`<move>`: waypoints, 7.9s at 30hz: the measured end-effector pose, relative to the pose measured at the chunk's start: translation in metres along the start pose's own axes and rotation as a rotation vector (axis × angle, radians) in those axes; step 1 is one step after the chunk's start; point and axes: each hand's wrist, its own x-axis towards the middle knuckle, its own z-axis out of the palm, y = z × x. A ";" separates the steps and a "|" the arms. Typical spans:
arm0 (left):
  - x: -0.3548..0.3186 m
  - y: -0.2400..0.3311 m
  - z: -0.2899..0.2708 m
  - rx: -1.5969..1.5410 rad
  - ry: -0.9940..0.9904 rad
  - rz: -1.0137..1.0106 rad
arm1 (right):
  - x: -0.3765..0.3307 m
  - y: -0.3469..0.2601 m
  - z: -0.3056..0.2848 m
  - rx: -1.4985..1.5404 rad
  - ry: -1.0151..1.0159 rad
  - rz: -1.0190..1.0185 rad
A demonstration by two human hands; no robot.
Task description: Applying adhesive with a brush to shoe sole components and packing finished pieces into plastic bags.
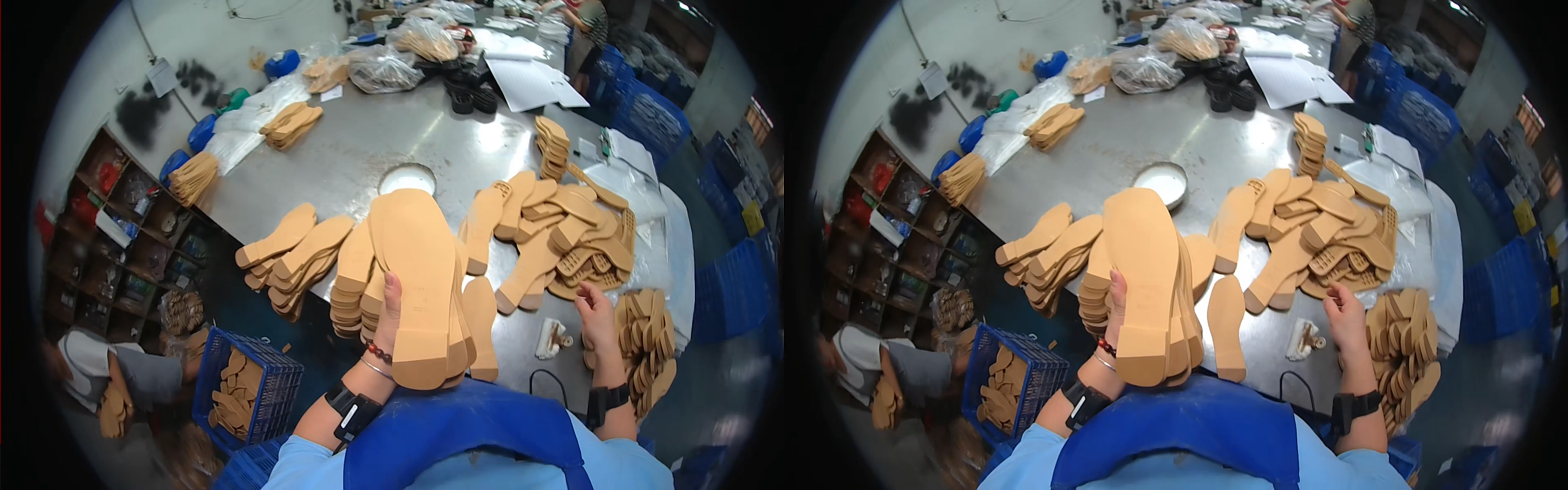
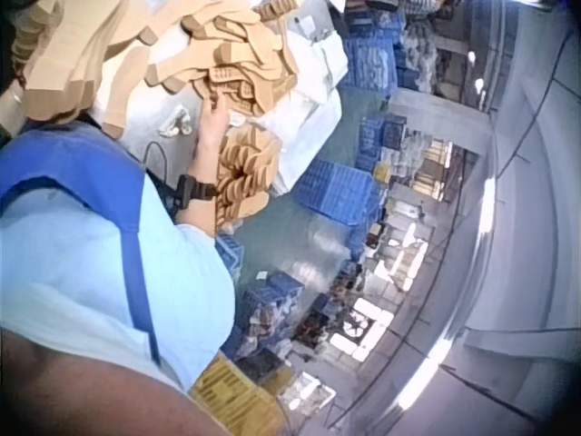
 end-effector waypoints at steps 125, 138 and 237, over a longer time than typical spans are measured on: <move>0.029 0.015 0.010 0.089 -0.409 -0.450 | -0.056 -0.182 0.097 0.700 -0.274 -0.217; 0.056 0.148 -0.079 0.764 -0.194 0.331 | -0.012 -0.210 0.179 0.858 -0.241 0.107; 0.094 0.157 -0.194 1.703 0.189 -0.265 | 0.233 -0.062 -0.326 0.678 1.082 -0.596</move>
